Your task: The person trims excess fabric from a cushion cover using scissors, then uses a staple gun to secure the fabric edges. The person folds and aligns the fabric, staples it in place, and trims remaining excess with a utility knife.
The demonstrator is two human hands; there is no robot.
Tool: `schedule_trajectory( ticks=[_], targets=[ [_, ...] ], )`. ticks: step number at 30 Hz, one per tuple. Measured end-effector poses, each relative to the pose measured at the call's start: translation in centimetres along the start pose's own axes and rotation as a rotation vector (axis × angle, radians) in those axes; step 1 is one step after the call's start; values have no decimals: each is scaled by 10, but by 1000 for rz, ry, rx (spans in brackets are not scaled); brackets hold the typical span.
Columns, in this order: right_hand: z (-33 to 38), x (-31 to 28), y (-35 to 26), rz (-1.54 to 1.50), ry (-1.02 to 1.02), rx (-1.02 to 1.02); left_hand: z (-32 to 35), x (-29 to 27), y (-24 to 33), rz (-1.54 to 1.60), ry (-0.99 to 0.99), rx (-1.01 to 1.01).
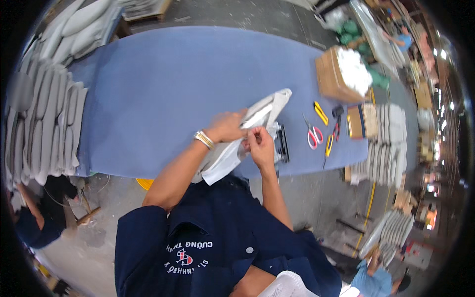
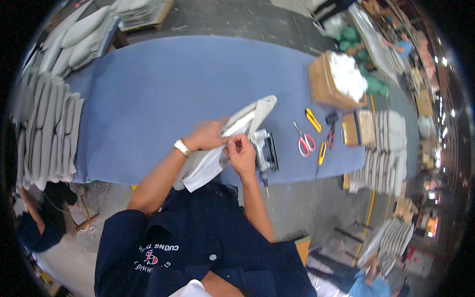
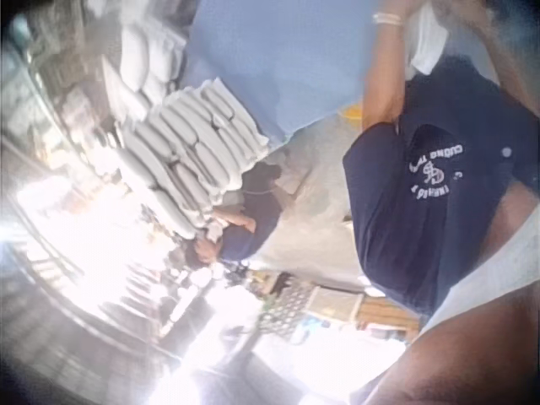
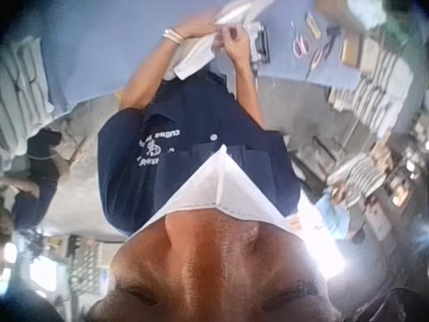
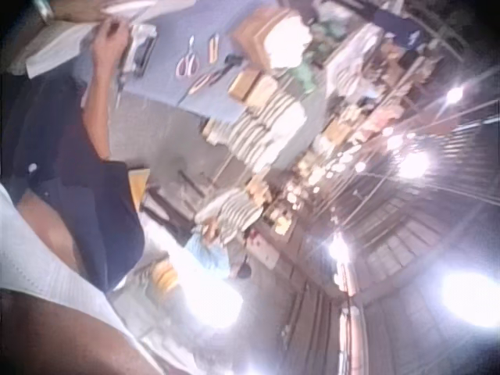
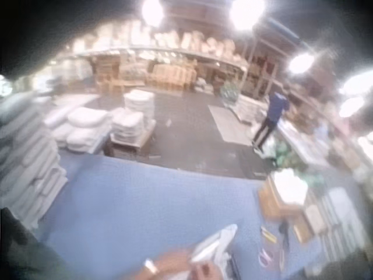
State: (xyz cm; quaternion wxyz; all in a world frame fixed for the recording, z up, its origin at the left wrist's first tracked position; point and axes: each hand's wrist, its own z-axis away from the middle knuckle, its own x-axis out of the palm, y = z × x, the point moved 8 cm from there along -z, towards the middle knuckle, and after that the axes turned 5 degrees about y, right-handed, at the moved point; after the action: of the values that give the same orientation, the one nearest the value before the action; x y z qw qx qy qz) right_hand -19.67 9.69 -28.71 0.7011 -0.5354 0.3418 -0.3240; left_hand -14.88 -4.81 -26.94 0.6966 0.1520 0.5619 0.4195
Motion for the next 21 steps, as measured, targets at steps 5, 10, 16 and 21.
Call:
schedule_trajectory(
  ticks=[5,10,16,21],
  targets=[
    [17,-15,19,-11,52,29,14,10,-40,697,-175,-16],
    [35,-11,3,161,105,-2,-11,55,-56,614,10,61],
    [19,3,5,559,163,-22,-5,88,-54,1076,-227,-36],
    [19,2,15,268,120,-97,20,71,-36,814,-134,76]
  ],
)
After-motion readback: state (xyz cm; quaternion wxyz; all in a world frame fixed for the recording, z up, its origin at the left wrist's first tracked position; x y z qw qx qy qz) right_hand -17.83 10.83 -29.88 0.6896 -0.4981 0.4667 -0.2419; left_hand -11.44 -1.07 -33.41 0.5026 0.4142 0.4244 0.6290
